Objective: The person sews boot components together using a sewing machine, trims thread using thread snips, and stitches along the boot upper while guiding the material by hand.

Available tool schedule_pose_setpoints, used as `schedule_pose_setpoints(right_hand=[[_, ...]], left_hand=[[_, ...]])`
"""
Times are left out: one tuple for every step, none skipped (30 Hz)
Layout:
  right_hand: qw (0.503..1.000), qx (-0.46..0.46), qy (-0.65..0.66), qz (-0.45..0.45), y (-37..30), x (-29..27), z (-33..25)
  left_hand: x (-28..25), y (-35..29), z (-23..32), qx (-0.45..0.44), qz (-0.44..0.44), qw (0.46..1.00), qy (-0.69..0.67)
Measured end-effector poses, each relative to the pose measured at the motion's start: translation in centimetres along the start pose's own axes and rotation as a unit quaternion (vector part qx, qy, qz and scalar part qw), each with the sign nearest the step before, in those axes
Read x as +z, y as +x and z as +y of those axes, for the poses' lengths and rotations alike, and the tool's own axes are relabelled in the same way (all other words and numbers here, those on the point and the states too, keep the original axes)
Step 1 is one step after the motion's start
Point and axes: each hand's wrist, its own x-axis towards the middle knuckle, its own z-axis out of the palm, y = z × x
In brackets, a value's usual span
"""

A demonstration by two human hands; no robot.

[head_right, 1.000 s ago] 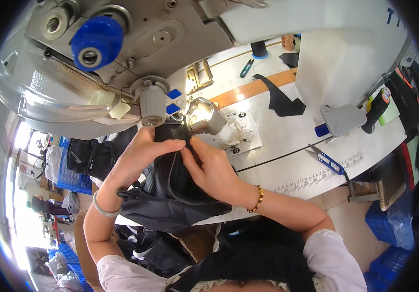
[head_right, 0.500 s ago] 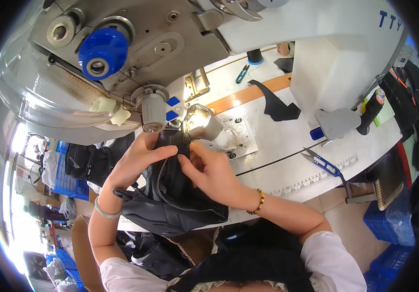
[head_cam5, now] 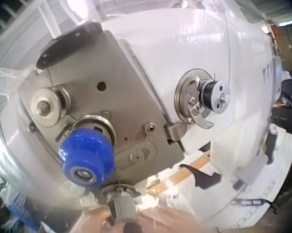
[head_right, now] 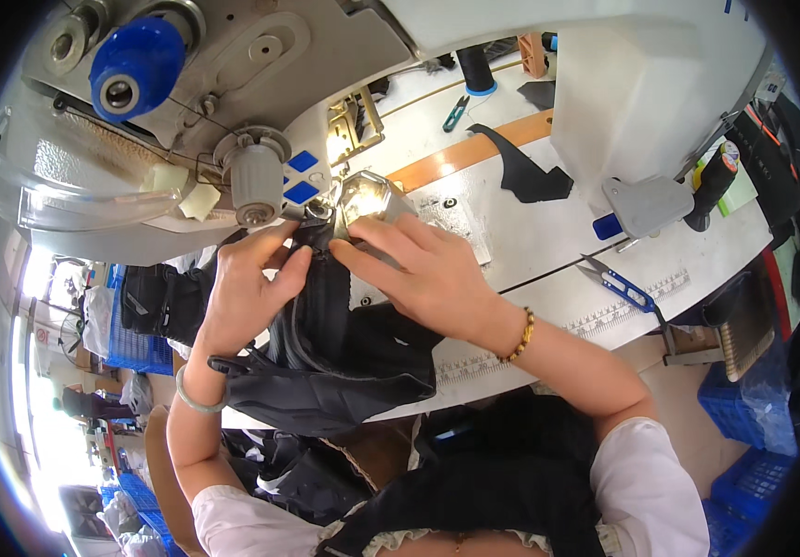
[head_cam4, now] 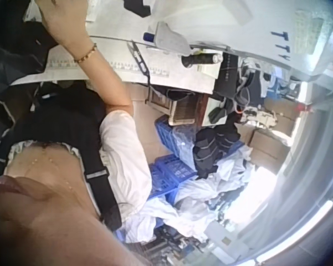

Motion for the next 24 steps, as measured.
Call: schedule_pose_setpoints(right_hand=[[0.999,-0.027,-0.014,-0.032,0.2,-0.1,0.3],[0.996,-0.056,-0.027,-0.061,0.4,-0.3,0.5],[0.996,-0.057,-0.027,-0.065,0.7,-0.3,0.6],[0.995,-0.072,-0.007,-0.071,1.0,-0.2,0.8],[0.993,-0.086,0.014,-0.074,1.3,-0.2,0.8],[0.993,-0.089,0.017,-0.077,1.5,-0.2,0.8],[0.992,-0.089,0.001,-0.089,1.6,-0.3,0.7],[0.992,-0.084,-0.010,-0.098,1.8,-0.4,0.7],[0.991,-0.087,-0.013,-0.103,1.9,-0.5,0.5],[0.991,-0.085,-0.011,-0.103,2.0,-0.5,0.4],[0.991,-0.079,-0.010,-0.107,2.1,-0.6,0.4],[0.991,-0.081,-0.007,-0.106,2.1,-0.8,0.4],[0.987,-0.083,-0.003,-0.140,2.2,-0.9,0.5],[0.981,-0.085,0.001,-0.172,2.3,-1.0,0.6],[0.981,-0.087,0.003,-0.172,2.3,-1.0,0.7],[0.981,-0.110,0.007,-0.157,2.4,-0.9,0.9],[0.981,-0.132,0.010,-0.142,2.4,-0.9,1.0],[0.981,-0.134,0.008,-0.142,2.2,-1.0,1.0],[0.983,-0.148,-0.023,-0.110,1.8,-1.2,0.8],[0.982,-0.162,-0.053,-0.078,1.4,-1.4,0.7],[0.982,-0.165,-0.052,-0.078,0.8,-1.6,0.3],[0.985,-0.160,-0.054,-0.041,0.3,-1.8,-0.1],[0.985,-0.164,-0.052,0.029,0.0,-1.9,-0.3],[0.986,-0.154,-0.055,-0.004,0.0,-1.8,-0.3]], left_hand=[[0.0,0.0,-0.1,-0.020,-0.006,1.000,0.004],[0.0,0.0,-0.1,-0.024,-0.006,1.000,0.001],[-0.1,0.1,-0.2,0.010,-0.009,1.000,0.011],[-0.2,0.3,-0.3,0.045,-0.012,0.999,0.023],[-0.4,0.4,-0.3,0.043,-0.010,0.999,0.023],[-0.5,0.5,-0.3,0.061,-0.005,0.997,0.051],[-0.6,0.6,-0.2,0.077,-0.005,0.993,0.095],[-0.7,0.6,-0.2,0.076,-0.001,0.994,0.077],[-0.9,0.6,-0.1,0.062,-0.018,0.994,0.085],[-1.1,0.7,-0.1,0.047,-0.035,0.994,0.093],[-1.2,0.7,0.0,0.052,-0.035,0.995,0.080],[-1.2,0.8,0.1,0.049,-0.036,0.995,0.079],[-1.3,0.8,0.1,0.056,-0.040,0.995,0.069],[-1.3,0.8,0.2,0.068,-0.037,0.995,0.059],[-1.3,0.7,0.3,0.019,-0.056,0.995,0.081],[-1.2,0.6,0.3,0.019,-0.054,0.995,0.081],[-1.0,0.6,0.3,0.028,-0.036,0.997,0.062],[-0.8,0.5,0.3,0.035,-0.021,0.998,0.047],[-0.7,0.5,0.3,0.046,-0.014,0.999,0.026],[-0.7,0.6,0.2,0.052,-0.005,0.998,0.023],[-0.7,0.5,0.2,0.054,-0.005,0.998,0.015],[-0.8,0.5,0.1,0.040,-0.011,0.999,0.020],[-0.9,0.5,0.1,0.053,0.001,0.999,0.007],[-1.0,0.5,0.1,0.038,-0.021,0.999,0.006]])
